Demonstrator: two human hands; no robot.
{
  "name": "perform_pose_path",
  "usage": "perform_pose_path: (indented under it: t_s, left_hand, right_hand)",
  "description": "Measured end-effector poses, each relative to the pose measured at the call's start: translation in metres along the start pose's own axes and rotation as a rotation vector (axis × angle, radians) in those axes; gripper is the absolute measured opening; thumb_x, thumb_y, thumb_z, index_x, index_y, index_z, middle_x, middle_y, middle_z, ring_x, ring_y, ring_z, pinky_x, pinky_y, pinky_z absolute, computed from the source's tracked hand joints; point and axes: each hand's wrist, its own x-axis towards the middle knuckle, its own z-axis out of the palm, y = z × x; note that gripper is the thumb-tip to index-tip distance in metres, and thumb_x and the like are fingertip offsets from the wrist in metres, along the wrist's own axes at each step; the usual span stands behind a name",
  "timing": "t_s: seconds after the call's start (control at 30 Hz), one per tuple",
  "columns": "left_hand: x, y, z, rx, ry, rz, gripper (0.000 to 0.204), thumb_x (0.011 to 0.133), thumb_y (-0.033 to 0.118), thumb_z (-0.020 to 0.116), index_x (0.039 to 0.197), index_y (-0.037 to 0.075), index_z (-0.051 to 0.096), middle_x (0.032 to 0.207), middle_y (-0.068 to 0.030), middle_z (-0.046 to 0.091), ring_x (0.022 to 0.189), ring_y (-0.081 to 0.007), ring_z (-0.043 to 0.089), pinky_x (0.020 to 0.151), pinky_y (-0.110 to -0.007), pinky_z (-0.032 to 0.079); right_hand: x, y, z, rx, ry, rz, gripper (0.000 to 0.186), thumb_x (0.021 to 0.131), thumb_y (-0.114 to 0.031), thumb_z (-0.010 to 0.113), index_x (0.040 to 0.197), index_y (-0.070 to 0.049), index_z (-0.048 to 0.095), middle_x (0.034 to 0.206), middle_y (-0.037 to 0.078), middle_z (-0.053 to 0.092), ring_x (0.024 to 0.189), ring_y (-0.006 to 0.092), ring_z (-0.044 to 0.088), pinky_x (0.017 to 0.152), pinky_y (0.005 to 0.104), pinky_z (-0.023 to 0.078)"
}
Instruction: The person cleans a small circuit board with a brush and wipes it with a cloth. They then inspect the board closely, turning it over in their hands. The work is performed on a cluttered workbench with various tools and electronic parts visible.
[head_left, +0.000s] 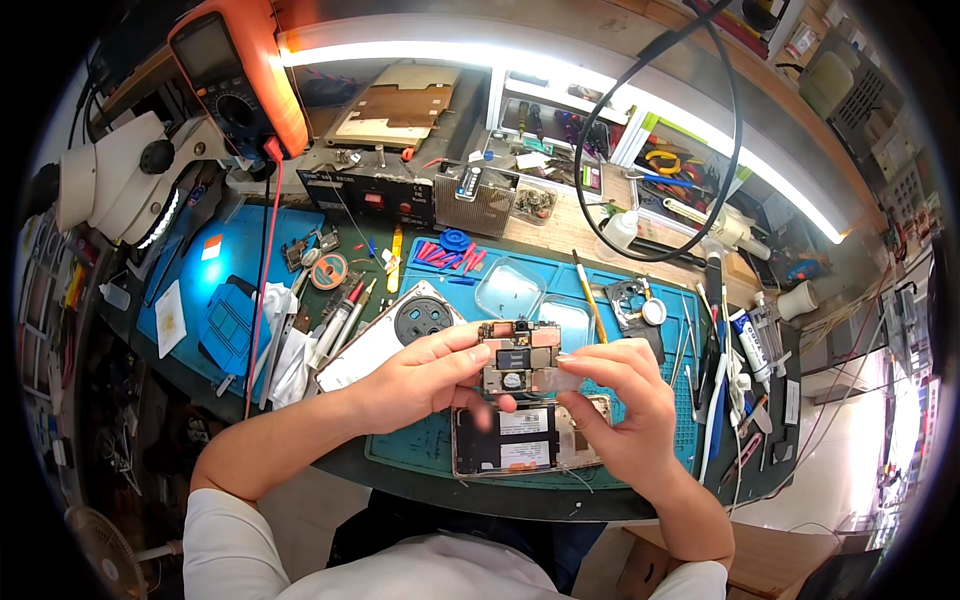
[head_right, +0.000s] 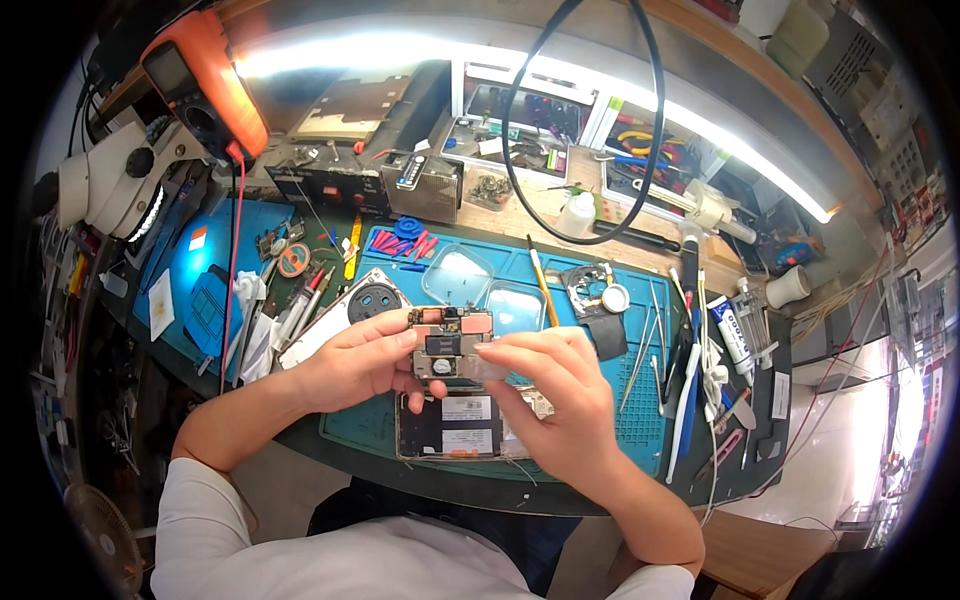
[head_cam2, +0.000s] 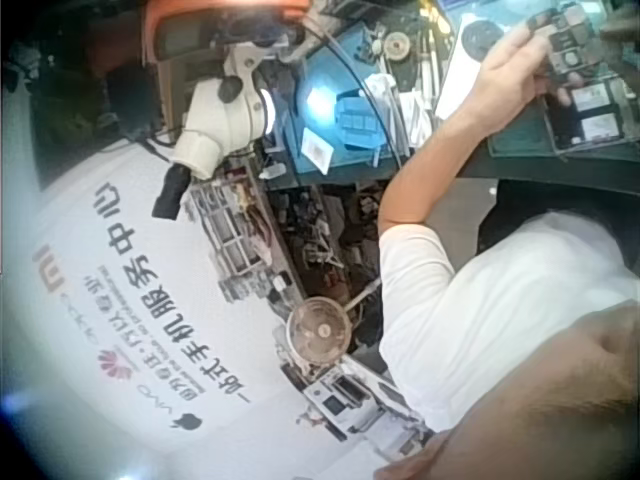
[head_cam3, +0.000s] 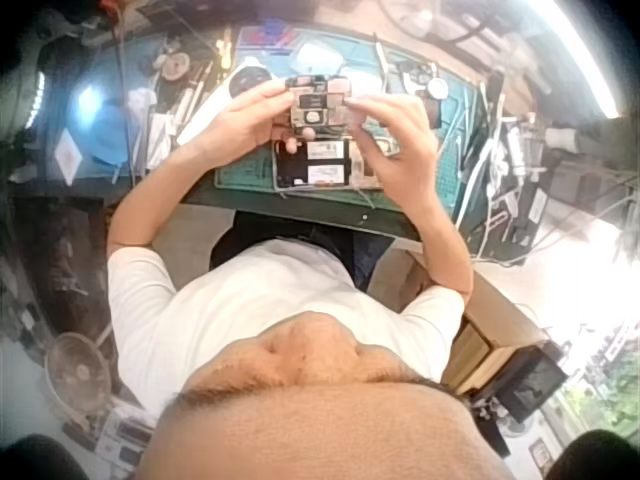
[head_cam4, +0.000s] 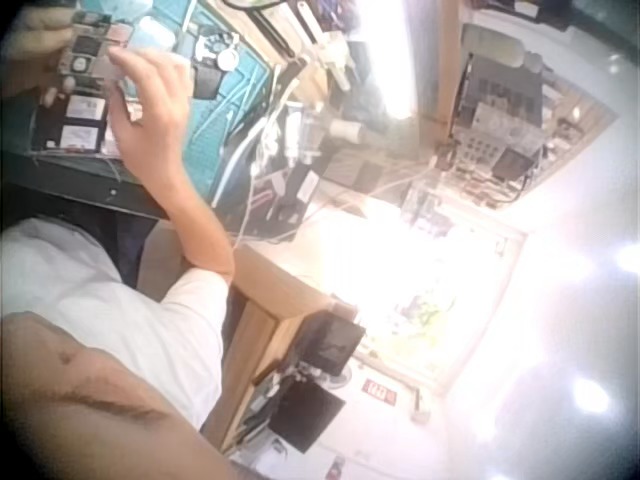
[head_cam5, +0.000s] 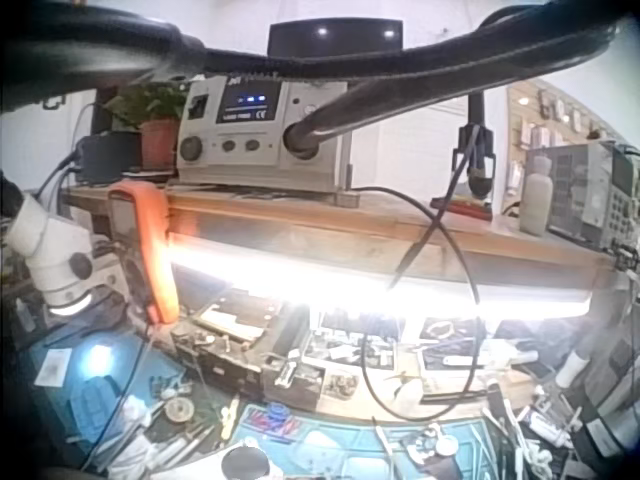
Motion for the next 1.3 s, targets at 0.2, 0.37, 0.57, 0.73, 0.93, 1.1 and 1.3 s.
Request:
perform_pose_path:
  t_s: [0.2,0.37,0.57,0.73,0.93,1.1,1.3]
  left_hand:
    - [0.000,0.005,0.007,0.079,0.062,0.022,0.049,0.110,0.022,0.045,0.155,0.007,0.032,0.137,-0.0119,0.056,0.105,-0.0228,0.067,0.080,-0.033,0.058]
    - [-0.002,0.005,0.009,0.078,0.101,0.060,0.051,0.108,0.020,0.049,0.154,0.007,0.031,0.132,-0.0149,0.061,0.109,-0.0252,0.069,0.082,-0.033,0.060]
    - [0.002,0.007,0.009,0.095,0.145,0.070,0.049,0.109,0.019,0.047,0.154,0.009,0.031,0.134,-0.0164,0.059,0.113,-0.0268,0.068,0.087,-0.035,0.060]
    - [-0.001,0.006,0.009,0.096,0.147,0.108,0.048,0.109,0.019,0.046,0.154,0.009,0.032,0.136,-0.0167,0.058,0.115,-0.0275,0.067,0.088,-0.036,0.061]
    - [-0.001,0.007,0.007,0.071,0.147,0.131,0.049,0.109,0.020,0.046,0.154,0.009,0.031,0.137,-0.0171,0.057,0.115,-0.0283,0.067,0.090,-0.037,0.061]
    - [-0.001,0.006,0.007,0.068,0.148,0.139,0.049,0.109,0.020,0.046,0.154,0.009,0.030,0.137,-0.0170,0.057,0.115,-0.0284,0.067,0.090,-0.038,0.061]
    - [-0.001,0.007,0.007,0.077,0.147,0.135,0.050,0.109,0.020,0.046,0.154,0.010,0.029,0.140,-0.0182,0.055,0.116,-0.0298,0.066,0.090,-0.039,0.061]
  right_hand:
    - [-0.001,-0.001,0.002,-0.002,-0.009,0.006,0.040,0.075,0.002,0.080,0.113,-0.008,0.072,0.108,0.006,0.071,0.096,0.0249,0.063,0.083,0.0361,0.049]
    - [-0.002,-0.001,0.001,0.048,0.011,0.036,0.041,0.076,0.004,0.078,0.115,-0.008,0.072,0.106,0.008,0.070,0.094,0.0256,0.064,0.081,0.0357,0.049]
    - [-0.004,0.002,-0.006,0.144,0.043,0.177,0.036,0.085,0.008,0.070,0.119,-0.004,0.071,0.101,0.010,0.064,0.092,0.0210,0.063,0.077,0.0304,0.050]
    - [-0.004,0.006,-0.011,0.114,0.114,0.241,0.034,0.087,0.006,0.069,0.118,-0.006,0.073,0.102,0.009,0.063,0.090,0.0199,0.062,0.077,0.0304,0.051]
    - [-0.002,0.004,-0.026,-0.101,-0.094,0.345,0.030,0.087,0.005,0.068,0.115,-0.003,0.072,0.099,0.011,0.064,0.088,0.0247,0.064,0.076,0.0332,0.052]
    - [-0.003,0.008,-0.028,-0.162,-0.140,0.369,0.027,0.087,0.005,0.067,0.113,-0.002,0.072,0.094,0.011,0.064,0.086,0.0253,0.064,0.076,0.0329,0.051]
    - [-0.001,0.010,-0.032,0.112,-0.127,0.322,0.024,0.090,0.006,0.065,0.111,-0.004,0.073,0.094,0.007,0.065,0.085,0.0183,0.065,0.074,0.0303,0.052]
